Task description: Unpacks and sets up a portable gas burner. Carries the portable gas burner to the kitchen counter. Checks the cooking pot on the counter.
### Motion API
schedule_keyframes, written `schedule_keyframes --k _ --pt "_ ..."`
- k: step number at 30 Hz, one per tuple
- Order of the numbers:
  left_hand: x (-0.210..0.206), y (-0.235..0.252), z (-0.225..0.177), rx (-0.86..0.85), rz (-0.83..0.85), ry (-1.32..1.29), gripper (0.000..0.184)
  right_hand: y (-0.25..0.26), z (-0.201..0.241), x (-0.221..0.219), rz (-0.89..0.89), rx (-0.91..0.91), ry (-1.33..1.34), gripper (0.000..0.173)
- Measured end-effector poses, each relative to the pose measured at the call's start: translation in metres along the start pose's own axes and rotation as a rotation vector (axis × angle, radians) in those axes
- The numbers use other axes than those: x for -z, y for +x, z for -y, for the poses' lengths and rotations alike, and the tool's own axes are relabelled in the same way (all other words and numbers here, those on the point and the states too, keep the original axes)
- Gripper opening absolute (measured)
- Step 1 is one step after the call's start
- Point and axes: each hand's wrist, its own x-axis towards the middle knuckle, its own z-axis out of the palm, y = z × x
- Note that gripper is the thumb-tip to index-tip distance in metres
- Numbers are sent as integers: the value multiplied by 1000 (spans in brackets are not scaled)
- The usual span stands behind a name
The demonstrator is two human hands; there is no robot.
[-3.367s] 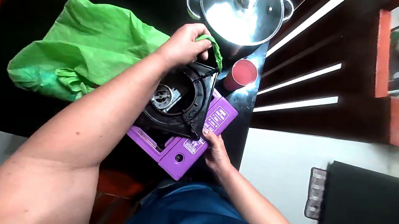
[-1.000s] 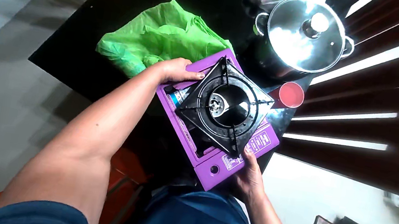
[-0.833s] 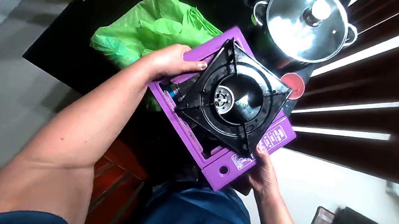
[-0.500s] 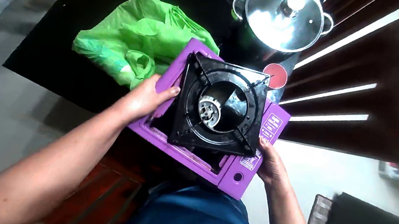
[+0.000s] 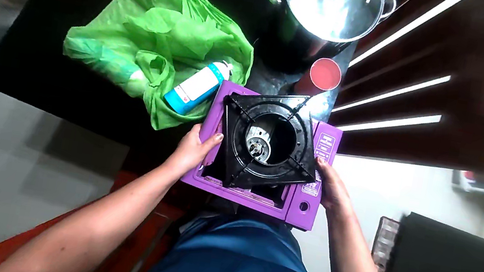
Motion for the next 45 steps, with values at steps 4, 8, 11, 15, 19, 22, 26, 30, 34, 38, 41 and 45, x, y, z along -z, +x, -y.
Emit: schedule_keyframes --k 4,8,11,15,19,22,26,30,34,38,41,45 --pt "1 6 1 9 -21 -14 53 3 6 -11 -59 10 -47 31" --pt "8 12 -3 1 -44 -22 50 12 9 -22 -98 44 -148 31" --pt "19 15 -8 6 -61 -24 46 19 10 -34 -107 75 -271 35" --pt "31 16 -10 2 -102 -48 41 23 12 -46 -97 90 -420 39" --pt "35 18 -9 4 -136 39 45 19 16 -46 -158 225 -619 41" --pt "38 13 -8 -141 -257 229 58 7 17 -45 -251 609 -880 51" --pt "33 -7 -14 -459 -425 517 44 1 19 -62 -45 973 -1179 34" --pt "18 -21 -31 -345 -284 707 44 15 5 -76 23 1174 -1313 14" --pt "14 -26 -42 -208 -213 638 59 3 -16 -83 -12 1319 -1241 15" --pt "20 -27 -37 -250 -234 566 54 -22 -49 -90 -107 1300 -1220 17" --pt "23 -23 -31 -270 -250 588 46 -30 -63 -97 -142 1288 -1258 15" --pt "22 -18 -31 -259 -263 584 44 -32 -60 -105 -116 1218 -1332 13"
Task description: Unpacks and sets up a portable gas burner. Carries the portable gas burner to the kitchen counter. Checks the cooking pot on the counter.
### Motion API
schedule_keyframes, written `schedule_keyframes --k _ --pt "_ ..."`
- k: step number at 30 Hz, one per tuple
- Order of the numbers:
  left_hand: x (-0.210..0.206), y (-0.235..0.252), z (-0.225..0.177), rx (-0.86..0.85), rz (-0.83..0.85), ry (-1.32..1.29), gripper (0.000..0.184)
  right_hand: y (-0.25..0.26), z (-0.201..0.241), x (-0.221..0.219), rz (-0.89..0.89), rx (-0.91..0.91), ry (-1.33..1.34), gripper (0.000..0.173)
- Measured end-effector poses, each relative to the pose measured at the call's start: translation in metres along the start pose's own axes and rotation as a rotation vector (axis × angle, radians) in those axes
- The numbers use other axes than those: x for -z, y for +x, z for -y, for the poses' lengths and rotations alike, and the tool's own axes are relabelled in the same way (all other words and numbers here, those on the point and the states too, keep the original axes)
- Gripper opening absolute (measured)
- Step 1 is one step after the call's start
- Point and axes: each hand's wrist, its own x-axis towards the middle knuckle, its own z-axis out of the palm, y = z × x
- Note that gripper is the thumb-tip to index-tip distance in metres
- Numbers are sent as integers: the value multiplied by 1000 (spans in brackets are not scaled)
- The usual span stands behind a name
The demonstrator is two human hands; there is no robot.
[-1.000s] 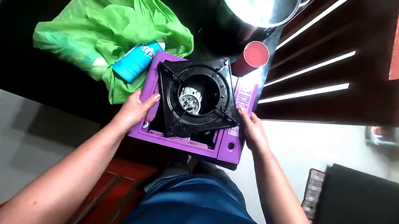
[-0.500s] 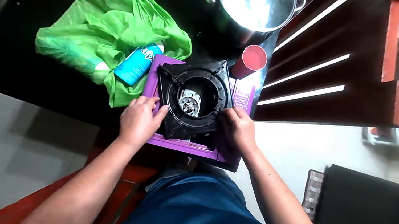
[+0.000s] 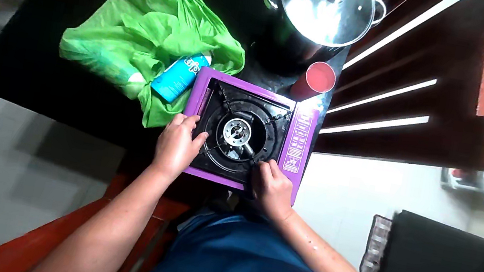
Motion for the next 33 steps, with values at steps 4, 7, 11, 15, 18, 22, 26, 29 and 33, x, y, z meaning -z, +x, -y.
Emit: schedule_keyframes --k 4,7,11,15,18,22,26,29,33 --pt "-3 5 0 -34 -96 -27 52 8 0 -1 11 2 -15 13" --pt "-4 7 3 -47 -122 -12 48 9 -2 -4 0 21 -17 15" --pt "-4 9 5 -51 -122 -38 43 8 -3 -5 2 30 -14 16" --pt "6 15 13 -95 -186 -171 34 7 -8 2 -56 53 22 14" --pt "23 22 16 -197 -247 -225 36 12 -15 18 -89 136 59 15" --pt "48 30 17 -320 -222 -252 41 36 -36 40 -39 293 145 15" --pt "62 24 26 -315 -139 -208 34 75 -68 51 48 403 193 13" --pt "67 4 33 -258 -19 -168 28 94 -86 51 93 463 158 14" --pt "61 -20 39 -104 231 -138 34 108 -96 40 141 488 98 15"
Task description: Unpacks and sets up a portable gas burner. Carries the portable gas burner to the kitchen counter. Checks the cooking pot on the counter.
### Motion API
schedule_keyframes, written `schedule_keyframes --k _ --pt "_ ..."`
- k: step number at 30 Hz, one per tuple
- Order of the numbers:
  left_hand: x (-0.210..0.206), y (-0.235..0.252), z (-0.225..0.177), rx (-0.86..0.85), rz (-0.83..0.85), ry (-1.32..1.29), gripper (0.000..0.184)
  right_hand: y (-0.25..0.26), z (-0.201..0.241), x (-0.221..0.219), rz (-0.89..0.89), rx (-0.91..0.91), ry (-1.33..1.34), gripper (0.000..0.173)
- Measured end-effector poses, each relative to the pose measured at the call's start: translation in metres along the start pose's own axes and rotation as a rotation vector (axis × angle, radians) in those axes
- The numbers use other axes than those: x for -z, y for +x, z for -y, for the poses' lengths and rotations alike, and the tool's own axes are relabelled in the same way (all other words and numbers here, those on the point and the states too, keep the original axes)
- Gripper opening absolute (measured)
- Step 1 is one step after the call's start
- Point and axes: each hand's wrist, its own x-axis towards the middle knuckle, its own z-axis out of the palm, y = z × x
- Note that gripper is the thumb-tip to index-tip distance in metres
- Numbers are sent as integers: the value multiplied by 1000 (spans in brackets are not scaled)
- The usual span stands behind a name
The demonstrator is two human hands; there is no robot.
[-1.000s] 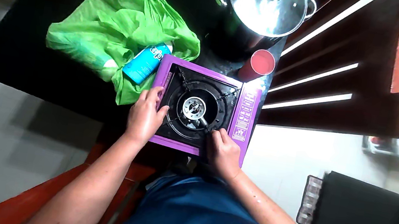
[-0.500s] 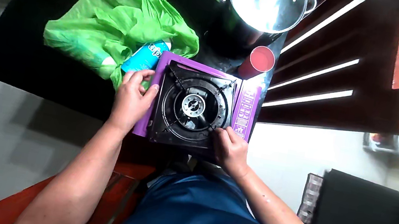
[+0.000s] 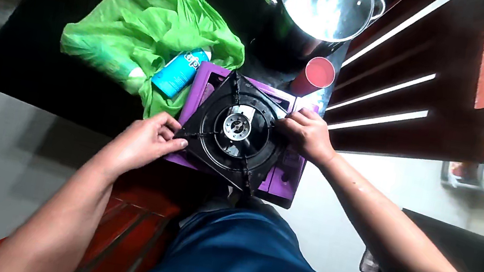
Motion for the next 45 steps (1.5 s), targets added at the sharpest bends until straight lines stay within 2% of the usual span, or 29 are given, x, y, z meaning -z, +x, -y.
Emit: schedule_keyframes --k 5,10,15,18,20,23,26,28,30,34,40,45 --pt "-8 -6 -6 195 183 -38 29 12 -12 -22 29 -1 34 16" --pt "-12 -6 -17 196 292 178 29 25 -13 -27 73 16 31 20" --pt "-24 1 -15 99 125 304 21 30 -16 -33 48 -58 -55 17" --pt "-27 3 -15 75 109 313 19 27 -6 -36 45 -166 -86 19" --pt "-26 2 -9 34 63 239 26 22 4 -27 34 -285 -39 31" --pt "-25 4 13 -88 -182 46 34 -3 16 -10 -133 -505 36 43" --pt "-21 14 26 21 -289 -130 44 -49 24 -12 -343 -830 246 41" --pt "-22 24 34 166 -253 -297 49 -73 32 -22 -401 -1075 553 44" --pt "-27 35 37 290 -185 -433 55 -86 41 -31 -384 -1259 845 47" --pt "-40 50 36 377 -42 -602 64 -86 50 -36 -335 -1334 991 50" --pt "-63 59 23 359 -57 -682 61 -69 40 -24 -444 -1507 1322 44" --pt "-73 52 21 313 -43 -677 59 -80 55 -16 -381 -1458 1448 36"
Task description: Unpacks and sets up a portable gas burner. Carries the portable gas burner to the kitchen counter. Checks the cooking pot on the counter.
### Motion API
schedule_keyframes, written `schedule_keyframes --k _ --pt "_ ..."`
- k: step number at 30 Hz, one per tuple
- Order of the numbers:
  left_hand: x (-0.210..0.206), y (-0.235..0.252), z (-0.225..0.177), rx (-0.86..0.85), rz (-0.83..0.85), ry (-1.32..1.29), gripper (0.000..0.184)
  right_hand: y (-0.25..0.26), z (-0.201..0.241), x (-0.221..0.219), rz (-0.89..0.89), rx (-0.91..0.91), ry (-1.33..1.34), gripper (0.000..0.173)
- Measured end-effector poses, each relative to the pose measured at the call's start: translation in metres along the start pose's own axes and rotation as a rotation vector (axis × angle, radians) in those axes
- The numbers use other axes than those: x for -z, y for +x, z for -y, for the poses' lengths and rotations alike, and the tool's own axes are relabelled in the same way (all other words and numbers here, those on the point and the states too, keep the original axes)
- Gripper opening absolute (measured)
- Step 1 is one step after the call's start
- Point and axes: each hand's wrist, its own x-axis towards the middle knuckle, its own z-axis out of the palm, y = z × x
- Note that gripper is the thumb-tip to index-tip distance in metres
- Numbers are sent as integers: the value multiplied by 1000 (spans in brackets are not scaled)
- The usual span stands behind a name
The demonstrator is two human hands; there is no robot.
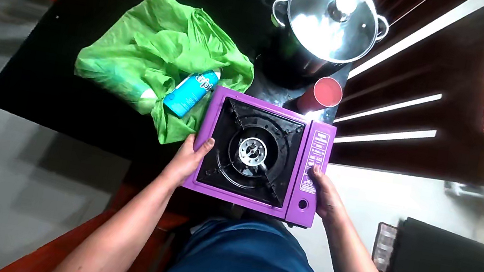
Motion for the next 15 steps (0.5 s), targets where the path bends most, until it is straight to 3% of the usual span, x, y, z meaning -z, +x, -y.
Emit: schedule_keyframes --k 5,10,15 --pt "-2 -1 5 -7 52 101 57 -16 -11 6 -63 -8 -23 34" --pt "5 4 -26 -106 19 696 63 -20 -13 6 -175 -27 -9 31" --pt "25 39 -66 -568 -335 806 40 -15 -13 4 -200 -10 -14 31"
